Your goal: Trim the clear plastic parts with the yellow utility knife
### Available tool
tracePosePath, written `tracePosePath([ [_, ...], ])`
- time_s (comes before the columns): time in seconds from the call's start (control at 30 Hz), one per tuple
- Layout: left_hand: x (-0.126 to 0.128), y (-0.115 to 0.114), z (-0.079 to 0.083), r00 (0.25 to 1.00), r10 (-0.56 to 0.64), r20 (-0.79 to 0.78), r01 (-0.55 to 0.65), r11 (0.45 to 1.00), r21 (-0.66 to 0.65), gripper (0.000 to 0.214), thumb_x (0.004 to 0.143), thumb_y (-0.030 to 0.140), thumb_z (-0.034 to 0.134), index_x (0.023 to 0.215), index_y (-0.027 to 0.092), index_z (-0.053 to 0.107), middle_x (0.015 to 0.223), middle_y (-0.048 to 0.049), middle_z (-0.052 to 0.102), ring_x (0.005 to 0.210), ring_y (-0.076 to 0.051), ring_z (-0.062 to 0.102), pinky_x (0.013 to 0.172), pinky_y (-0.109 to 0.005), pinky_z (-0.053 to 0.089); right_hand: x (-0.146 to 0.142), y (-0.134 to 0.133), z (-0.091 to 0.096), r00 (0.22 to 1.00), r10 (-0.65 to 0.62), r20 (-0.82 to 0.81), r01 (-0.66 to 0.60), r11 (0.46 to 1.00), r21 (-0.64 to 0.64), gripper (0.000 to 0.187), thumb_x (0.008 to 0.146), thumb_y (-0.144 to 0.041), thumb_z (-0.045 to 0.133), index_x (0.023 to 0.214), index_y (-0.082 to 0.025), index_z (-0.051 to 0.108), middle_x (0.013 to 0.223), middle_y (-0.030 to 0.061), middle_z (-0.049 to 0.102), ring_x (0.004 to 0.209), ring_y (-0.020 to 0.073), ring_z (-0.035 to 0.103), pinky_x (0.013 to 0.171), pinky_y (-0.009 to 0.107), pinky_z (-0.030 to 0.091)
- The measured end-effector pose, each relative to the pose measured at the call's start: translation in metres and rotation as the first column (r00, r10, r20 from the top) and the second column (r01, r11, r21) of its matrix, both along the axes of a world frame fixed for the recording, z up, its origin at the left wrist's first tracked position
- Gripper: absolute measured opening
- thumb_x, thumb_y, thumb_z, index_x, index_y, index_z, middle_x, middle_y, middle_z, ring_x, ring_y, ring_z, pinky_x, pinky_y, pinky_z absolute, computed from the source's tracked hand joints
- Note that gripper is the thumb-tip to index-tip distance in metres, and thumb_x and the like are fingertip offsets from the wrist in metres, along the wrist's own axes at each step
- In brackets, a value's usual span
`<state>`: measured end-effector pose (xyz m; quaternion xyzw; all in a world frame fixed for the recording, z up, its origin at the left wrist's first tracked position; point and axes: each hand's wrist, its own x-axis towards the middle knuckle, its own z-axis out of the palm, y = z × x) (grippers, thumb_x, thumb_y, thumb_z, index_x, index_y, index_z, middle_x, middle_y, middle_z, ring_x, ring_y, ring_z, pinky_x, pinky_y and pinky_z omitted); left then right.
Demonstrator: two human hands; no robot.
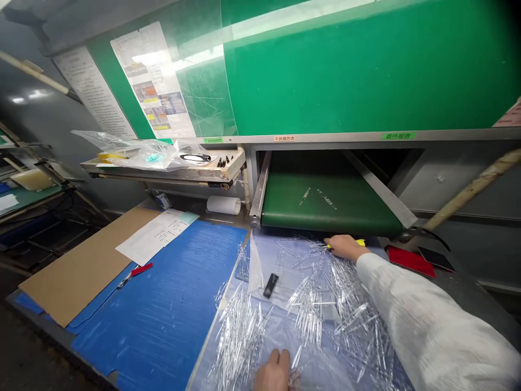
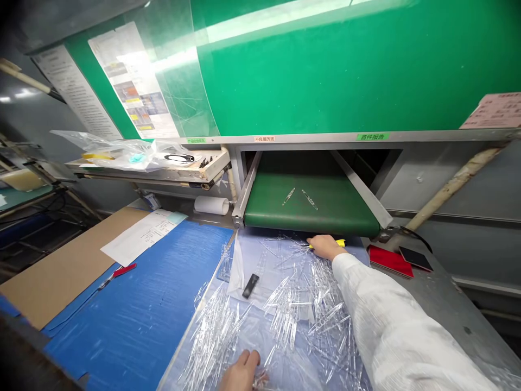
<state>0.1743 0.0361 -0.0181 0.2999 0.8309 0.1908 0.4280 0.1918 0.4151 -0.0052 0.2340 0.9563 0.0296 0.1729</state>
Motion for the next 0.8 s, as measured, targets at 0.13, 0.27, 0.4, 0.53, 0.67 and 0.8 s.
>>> tracePosePath([
  [0.13,0.001,0.015,-0.009,0.991,-0.107,-0.076,0.096,0.987,-0.128,0.053,0.062,-0.006,0.052,0.109,0.017,0.056,0.121,-0.0147,0.053,0.095,-0.030,0.062,0.078,-0.036,0.041,-0.001,-0.003,0.002,0.999,-0.052,0.013,0.051,0.998,0.031,0.030,0.091,-0.030,0.057,0.118,-0.017,0.057,0.118,0.0081,0.060,0.098,0.0209,0.062,0.081,0.041,0.052],
  [0.27,-0.003,0.019,-0.009,0.980,-0.179,-0.091,0.165,0.975,-0.150,0.046,0.065,-0.006,0.051,0.107,0.014,0.057,0.117,-0.0162,0.057,0.097,-0.030,0.061,0.080,-0.036,0.042,-0.002,-0.007,0.004,0.987,-0.160,0.021,0.158,0.983,0.093,0.031,0.091,-0.030,0.058,0.118,-0.016,0.056,0.118,0.0085,0.060,0.097,0.0210,0.062,0.080,0.041,0.052],
  [0.4,-0.012,0.017,-0.010,0.983,-0.154,-0.103,0.148,0.987,-0.060,0.026,0.073,0.003,0.049,0.093,0.014,0.061,0.102,-0.0113,0.066,0.096,-0.025,0.061,0.079,-0.030,0.042,-0.002,-0.015,0.011,0.969,-0.246,0.020,0.241,0.960,0.141,0.031,0.091,-0.030,0.058,0.118,-0.015,0.057,0.116,0.0084,0.060,0.095,0.0204,0.063,0.079,0.040,0.053],
  [0.53,-0.021,0.013,-0.015,0.988,-0.086,-0.129,0.087,0.996,0.002,0.024,0.075,0.001,0.045,0.086,0.014,0.062,0.092,-0.0094,0.069,0.091,-0.021,0.062,0.076,-0.026,0.041,0.003,-0.033,0.022,0.959,-0.283,-0.015,0.282,0.944,0.171,0.030,0.091,-0.030,0.058,0.117,-0.015,0.057,0.116,0.0083,0.061,0.096,0.0208,0.062,0.079,0.041,0.053],
  [0.67,-0.025,0.011,-0.017,0.988,-0.041,-0.150,0.046,0.998,0.034,0.023,0.075,0.000,0.046,0.090,0.013,0.059,0.092,-0.0112,0.068,0.089,-0.023,0.062,0.074,-0.027,0.040,0.017,-0.054,0.040,0.942,-0.331,-0.061,0.337,0.927,0.164,0.030,0.091,-0.030,0.058,0.117,-0.015,0.057,0.115,0.0082,0.061,0.095,0.0206,0.063,0.079,0.041,0.053],
  [0.8,-0.029,0.011,-0.018,0.988,-0.005,-0.157,0.014,0.998,0.056,0.027,0.076,-0.002,0.043,0.096,0.011,0.054,0.090,-0.0120,0.067,0.087,-0.023,0.062,0.072,-0.028,0.040,0.038,-0.071,0.069,0.895,-0.428,-0.126,0.440,0.895,0.080,0.030,0.091,-0.030,0.057,0.117,-0.015,0.057,0.114,0.0078,0.061,0.095,0.0206,0.062,0.079,0.041,0.052],
])
